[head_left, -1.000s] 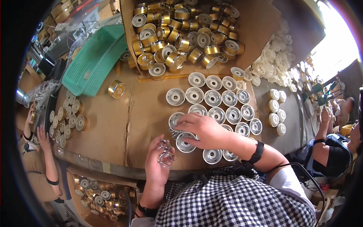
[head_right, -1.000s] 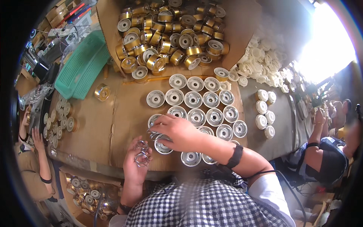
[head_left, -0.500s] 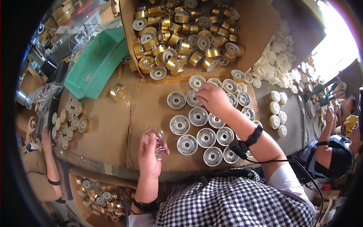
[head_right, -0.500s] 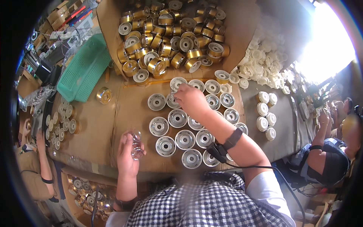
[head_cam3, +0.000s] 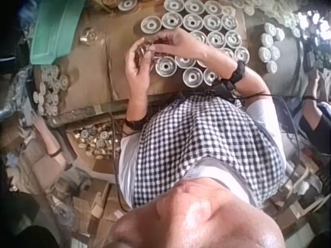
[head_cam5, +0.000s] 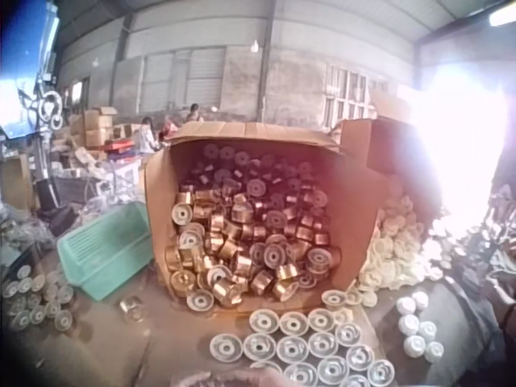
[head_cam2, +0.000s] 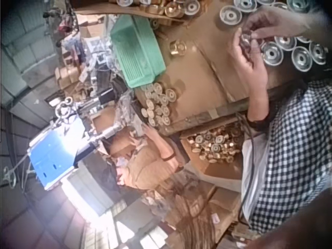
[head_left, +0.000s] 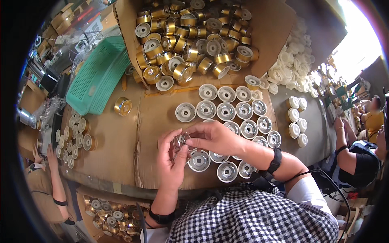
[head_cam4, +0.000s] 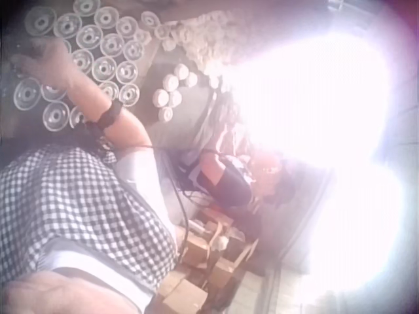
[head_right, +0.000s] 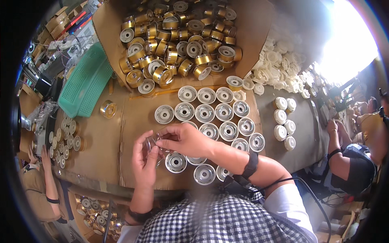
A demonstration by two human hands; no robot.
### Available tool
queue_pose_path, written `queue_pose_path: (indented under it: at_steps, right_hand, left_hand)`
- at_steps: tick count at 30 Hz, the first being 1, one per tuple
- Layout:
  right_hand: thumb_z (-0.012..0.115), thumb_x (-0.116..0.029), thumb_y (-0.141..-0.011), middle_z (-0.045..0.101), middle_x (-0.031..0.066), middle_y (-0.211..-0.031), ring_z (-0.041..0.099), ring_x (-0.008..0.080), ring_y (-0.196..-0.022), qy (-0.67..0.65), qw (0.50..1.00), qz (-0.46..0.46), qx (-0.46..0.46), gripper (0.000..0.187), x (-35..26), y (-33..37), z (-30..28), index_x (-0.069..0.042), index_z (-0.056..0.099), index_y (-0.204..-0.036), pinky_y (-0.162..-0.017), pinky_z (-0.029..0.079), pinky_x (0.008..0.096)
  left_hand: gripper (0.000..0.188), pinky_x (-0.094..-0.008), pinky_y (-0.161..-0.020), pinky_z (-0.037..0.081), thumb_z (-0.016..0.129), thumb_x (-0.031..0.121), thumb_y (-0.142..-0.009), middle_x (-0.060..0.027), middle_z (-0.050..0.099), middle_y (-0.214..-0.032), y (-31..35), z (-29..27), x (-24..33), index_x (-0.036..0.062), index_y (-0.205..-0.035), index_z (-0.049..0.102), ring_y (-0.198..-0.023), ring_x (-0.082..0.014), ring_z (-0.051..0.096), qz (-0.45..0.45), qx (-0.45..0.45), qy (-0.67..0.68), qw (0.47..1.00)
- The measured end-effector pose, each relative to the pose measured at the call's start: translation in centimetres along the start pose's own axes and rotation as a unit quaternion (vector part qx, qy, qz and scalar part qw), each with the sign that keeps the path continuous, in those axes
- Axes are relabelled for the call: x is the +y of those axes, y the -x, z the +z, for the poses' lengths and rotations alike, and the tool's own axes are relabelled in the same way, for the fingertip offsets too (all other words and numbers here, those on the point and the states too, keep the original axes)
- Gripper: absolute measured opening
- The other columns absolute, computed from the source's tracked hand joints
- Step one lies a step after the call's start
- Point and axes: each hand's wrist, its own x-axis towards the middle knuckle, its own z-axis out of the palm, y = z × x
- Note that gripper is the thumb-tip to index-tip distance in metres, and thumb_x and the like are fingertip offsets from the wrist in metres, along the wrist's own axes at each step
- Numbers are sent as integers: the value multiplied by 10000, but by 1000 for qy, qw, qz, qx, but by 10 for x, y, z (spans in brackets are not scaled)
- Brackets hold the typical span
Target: Assembling small plastic and metal components by hand at a workstation.
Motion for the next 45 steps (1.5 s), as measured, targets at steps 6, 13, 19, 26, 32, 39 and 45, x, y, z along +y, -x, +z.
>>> queue_pose_path:
  at_steps: [6, 13, 19, 26, 32, 39, 45]
  right_hand:
    - [834, -188, -872, 729, 58, -1089, 701, 166, -937, 303, 931, -75, 187, 413, -9, -19, -51, -36, 682, -1226, -820, 560, 309]
    - [841, -284, -792, 653, 137, -1203, 635, 348, -1133, 582, 776, -58, 238, 478, 25, -66, -127, -96, 715, -1214, -957, 534, 449]
    - [837, -279, -802, 653, 149, -1208, 626, 358, -1150, 556, 796, -81, 224, 453, 27, -62, -122, -83, 715, -1192, -977, 520, 457]
    - [829, -187, -829, 688, 128, -1112, 661, 351, -1061, 432, 848, -181, 247, 305, -14, 29, -86, -63, 738, -1093, -911, 541, 431]
    - [812, -90, -833, 691, 101, -1077, 674, 257, -990, 456, 817, -47, 351, 279, -36, 165, -101, -30, 740, -1095, -864, 543, 372]
    - [787, -111, -789, 595, 145, -581, 547, 218, -504, 498, 683, 342, 410, 178, 39, 424, -111, 10, 699, -693, -544, 474, 380]
    - [765, -200, -804, 773, 126, -786, 761, 170, -694, 74, 708, 651, 263, 163, 246, 571, -80, -46, 797, -760, -656, 604, 333]
  left_hand:
    - [446, -330, -799, 580, 546, 276, -1069, -137, 639, -1149, 8, -24, 3, 18, -1431, 510, -910, -185, 646, -229, 113, 294, 921]
    - [371, -465, -1036, 564, 534, 133, -1050, -213, 611, -1245, 7, -21, -3, -27, -1383, 502, -1142, -337, 644, -221, 84, 461, 855]
    - [420, -376, -886, 604, 630, 58, -1008, -213, 584, -1334, -4, -11, -12, -14, -1396, 487, -1021, -250, 701, -66, 79, 105, 989]
    - [407, -335, -817, 576, 769, 122, -926, -131, 640, -1286, -72, -12, -22, 19, -1288, 614, -946, -201, 696, 26, 26, -202, 979]
    - [404, -400, -864, 522, 837, 190, -805, -120, 720, -1081, -116, -12, -55, 32, -1156, 713, -1006, -317, 648, 193, -58, -480, 854]
    - [475, -410, -868, 520, 869, 203, -772, -118, 641, -1153, -120, -6, -52, 21, -1183, 712, -992, -305, 631, 159, -71, -467, 867]
    - [411, -348, -773, 500, 806, 132, -844, -107, 627, -1096, -103, 33, 47, 22, -1222, 691, -866, -200, 581, 250, -31, -343, 905]
